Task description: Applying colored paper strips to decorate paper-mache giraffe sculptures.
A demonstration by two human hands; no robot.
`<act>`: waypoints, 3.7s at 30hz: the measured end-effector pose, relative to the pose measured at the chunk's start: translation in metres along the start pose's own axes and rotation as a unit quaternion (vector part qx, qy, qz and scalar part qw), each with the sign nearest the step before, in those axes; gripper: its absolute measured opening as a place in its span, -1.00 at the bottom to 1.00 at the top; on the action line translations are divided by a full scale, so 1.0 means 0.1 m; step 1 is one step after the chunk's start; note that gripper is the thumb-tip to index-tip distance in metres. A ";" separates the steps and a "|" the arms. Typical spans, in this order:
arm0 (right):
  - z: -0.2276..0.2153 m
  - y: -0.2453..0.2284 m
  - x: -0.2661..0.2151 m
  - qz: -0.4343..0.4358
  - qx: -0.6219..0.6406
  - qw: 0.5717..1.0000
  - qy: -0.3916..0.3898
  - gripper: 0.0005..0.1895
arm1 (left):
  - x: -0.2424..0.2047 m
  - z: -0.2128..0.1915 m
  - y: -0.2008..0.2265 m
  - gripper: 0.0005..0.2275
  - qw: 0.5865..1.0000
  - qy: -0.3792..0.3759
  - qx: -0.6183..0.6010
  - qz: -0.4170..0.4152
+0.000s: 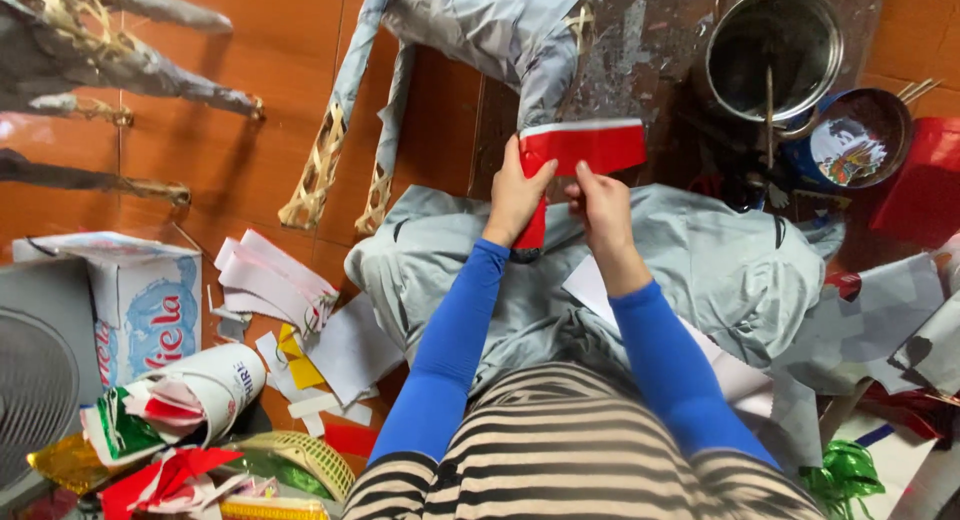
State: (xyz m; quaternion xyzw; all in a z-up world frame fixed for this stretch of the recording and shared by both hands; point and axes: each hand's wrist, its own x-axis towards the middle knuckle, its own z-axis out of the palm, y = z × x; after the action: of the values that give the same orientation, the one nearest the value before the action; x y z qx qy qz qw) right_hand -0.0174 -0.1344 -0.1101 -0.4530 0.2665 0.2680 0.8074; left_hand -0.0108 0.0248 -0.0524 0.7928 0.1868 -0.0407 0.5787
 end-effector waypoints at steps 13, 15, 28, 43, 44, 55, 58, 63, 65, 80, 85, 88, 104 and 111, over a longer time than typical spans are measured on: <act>0.91 -0.47 0.56 -0.171 -0.398 0.900 0.053 -0.56 | -0.28 -0.11 0.10 -0.14 0.982 -0.059 -0.173 -0.048; 0.85 -0.45 0.64 -0.073 -0.281 0.957 0.011 -0.63 | -0.35 -0.15 0.15 -0.10 0.969 -0.070 -0.234 -0.044; 0.89 -0.53 0.29 0.057 0.000 0.988 -0.145 -0.61 | 0.53 -0.58 0.81 -0.25 0.958 0.195 -0.050 0.206; 0.58 -0.50 0.60 -0.126 0.096 0.987 0.018 -0.80 | 0.89 -0.12 -0.24 -0.49 0.959 -0.083 -0.267 0.044; 0.52 -0.50 0.59 -0.095 0.141 0.985 -0.035 -0.80 | 0.87 -0.09 -0.32 -0.53 0.957 -0.116 -0.263 -0.027; 0.68 0.26 -0.65 -0.004 0.000 0.987 -0.162 -0.34 | 0.80 -0.03 -0.27 -0.68 0.869 -0.194 -0.395 -0.227; 0.76 0.31 -0.67 -0.045 0.004 0.988 -0.149 -0.31 | 0.74 -0.05 -0.27 -0.71 0.884 -0.171 -0.370 -0.226; 0.72 0.34 -0.64 -0.057 -0.001 0.989 -0.137 -0.30 | 0.61 -0.03 -0.15 -0.71 0.907 -0.155 -0.336 -0.201; 0.73 0.33 -0.66 -0.057 0.017 0.987 -0.152 -0.29 | 0.56 -0.02 -0.11 -0.74 0.931 -0.137 -0.289 -0.175; -0.36 0.68 0.93 0.078 0.290 0.905 -0.302 -0.43 | 0.55 0.04 -0.26 -0.76 0.993 -0.069 -0.096 -0.022; 0.17 -0.06 0.53 -0.007 0.292 0.955 -0.040 -0.71 | 0.34 -0.11 0.14 -0.62 0.951 -0.128 -0.258 -0.114; 0.12 -0.08 0.48 -0.006 0.240 0.970 -0.041 -0.68 | 0.30 -0.10 0.07 -0.57 0.904 -0.174 -0.349 -0.172; 0.84 -0.60 -0.11 -0.339 -0.481 0.805 0.078 -0.64 | 0.40 0.24 -0.48 -0.82 0.984 -0.047 -0.135 -0.108; 1.05 -0.71 0.61 -0.199 -0.633 0.737 0.127 -0.33 | 0.03 0.04 -0.18 -0.81 0.958 -0.093 -0.243 -0.119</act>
State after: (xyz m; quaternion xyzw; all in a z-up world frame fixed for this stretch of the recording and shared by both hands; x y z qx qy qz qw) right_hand 0.0936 -0.0624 -0.0621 -0.9322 0.0396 0.1476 0.3281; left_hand -0.0132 0.0262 -0.0709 0.5926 0.2291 -0.1366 0.7600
